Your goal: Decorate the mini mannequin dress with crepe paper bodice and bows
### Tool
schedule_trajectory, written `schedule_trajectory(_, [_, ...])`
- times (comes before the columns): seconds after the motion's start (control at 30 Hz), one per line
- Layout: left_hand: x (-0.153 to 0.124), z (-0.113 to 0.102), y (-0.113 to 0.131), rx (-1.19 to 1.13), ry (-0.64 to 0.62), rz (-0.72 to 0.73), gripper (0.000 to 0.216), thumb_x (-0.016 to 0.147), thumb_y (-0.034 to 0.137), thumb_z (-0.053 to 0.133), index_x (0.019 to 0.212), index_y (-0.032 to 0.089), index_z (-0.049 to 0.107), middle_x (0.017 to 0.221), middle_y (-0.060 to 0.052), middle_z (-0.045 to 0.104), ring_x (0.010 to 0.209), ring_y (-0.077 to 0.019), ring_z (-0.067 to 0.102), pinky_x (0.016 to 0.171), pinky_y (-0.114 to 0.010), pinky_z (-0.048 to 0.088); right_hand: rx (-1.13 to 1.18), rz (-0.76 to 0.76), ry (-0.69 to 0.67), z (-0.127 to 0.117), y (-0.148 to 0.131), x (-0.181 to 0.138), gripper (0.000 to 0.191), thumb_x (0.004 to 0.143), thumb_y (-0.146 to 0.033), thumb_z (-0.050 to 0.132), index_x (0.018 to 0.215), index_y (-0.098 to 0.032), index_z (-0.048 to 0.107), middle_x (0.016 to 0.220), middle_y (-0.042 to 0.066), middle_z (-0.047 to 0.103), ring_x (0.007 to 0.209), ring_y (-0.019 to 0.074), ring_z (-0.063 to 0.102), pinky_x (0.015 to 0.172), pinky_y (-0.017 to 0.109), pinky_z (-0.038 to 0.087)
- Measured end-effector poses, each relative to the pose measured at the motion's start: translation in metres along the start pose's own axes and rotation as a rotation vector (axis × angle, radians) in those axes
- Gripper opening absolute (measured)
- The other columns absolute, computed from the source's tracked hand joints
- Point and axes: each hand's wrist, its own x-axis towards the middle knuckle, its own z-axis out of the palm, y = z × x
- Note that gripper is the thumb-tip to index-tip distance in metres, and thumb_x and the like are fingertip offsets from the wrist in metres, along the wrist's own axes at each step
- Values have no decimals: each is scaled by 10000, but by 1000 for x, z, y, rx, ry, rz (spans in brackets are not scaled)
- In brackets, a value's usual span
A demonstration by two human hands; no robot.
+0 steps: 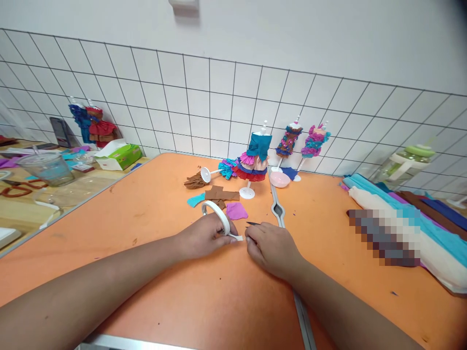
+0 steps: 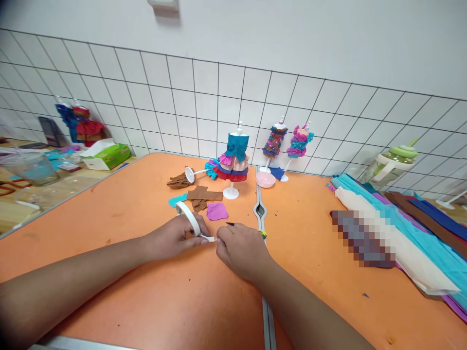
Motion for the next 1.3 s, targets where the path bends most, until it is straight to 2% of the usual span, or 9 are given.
schedule_trajectory(0.2, [-1, 0, 1, 286, 53, 16, 213, 885, 334, 534, 839, 175, 668, 884, -67, 668, 823, -203, 596, 732, -311, 440, 160, 123, -146, -5, 0, 3, 212, 877, -179, 447, 685, -200, 534, 591, -26, 554, 563, 122, 479, 508, 252, 188])
schedule_trajectory(0.33, [-1, 1, -2, 222, 85, -4, 213, 869, 371, 558, 847, 180, 650, 877, -54, 656, 797, -190, 591, 703, -297, 441, 394, 148, -173, -2, 11, 1, 290, 947, -250, 392, 732, -207, 583, 647, -26, 615, 603, 127, 555, 546, 230, 317])
schedule_trajectory(0.4, [-1, 2, -4, 155, 91, -44, 232, 865, 392, 558, 826, 181, 646, 862, -46, 656, 779, -183, 591, 679, -285, 440, 472, 166, -91, 1, 21, 1, 297, 974, -297, 371, 876, -219, 639, 799, -1, 685, 728, 145, 616, 623, 243, 397])
schedule_trajectory(0.5, [0, 4, -6, 79, 106, -114, 271, 866, 419, 546, 783, 180, 640, 829, -38, 656, 743, -174, 584, 628, -265, 426, 334, 193, 45, 10, 36, 2, 264, 959, -320, 433, 1094, -224, 638, 1027, 58, 685, 956, 200, 609, 779, 309, 441])
schedule_trajectory(0.57, [1, 5, -8, 41, 120, -152, 307, 870, 442, 530, 761, 176, 636, 794, -32, 650, 710, -167, 576, 606, -258, 415, 159, 190, 28, 16, 43, 3, 245, 922, -293, 516, 1119, -202, 631, 1075, 95, 663, 1018, 236, 583, 816, 346, 435])
schedule_trajectory(0.7, [3, 7, -10, -20, 224, -247, 382, 844, 517, 535, 705, 167, 595, 695, -11, 590, 624, -146, 531, 558, -250, 391, -1, 240, -69, 22, 44, 4, 14, 851, -193, 609, 843, -181, 610, 893, 81, 658, 884, 232, 600, 717, 317, 429])
schedule_trajectory(0.83, [7, 6, -10, -80, 380, -297, 390, 825, 532, 553, 690, 168, 577, 705, -8, 578, 667, -159, 537, 588, -252, 405, 57, 369, -91, 12, 29, 4, 92, 900, -202, 507, 811, -209, 483, 735, 37, 617, 654, 194, 585, 515, 257, 323])
schedule_trajectory(1.1, [9, 10, -8, -167, 439, -287, 390, 830, 533, 551, 697, 167, 584, 688, -2, 558, 676, -160, 518, 599, -247, 410, 714, 470, -100, 7, -11, 3, 134, 958, -372, 365, 966, -241, 392, 576, -75, 438, 507, 145, 475, 470, 231, 307])
schedule_trajectory(1.3, [8, 21, -9, -204, 386, -319, 392, 820, 553, 554, 747, 171, 601, 699, 6, 537, 681, -156, 510, 599, -241, 417, 879, 545, -142, 9, -21, 6, 290, 984, -472, 247, 940, -239, 415, 604, -67, 464, 448, 111, 431, 457, 230, 295])
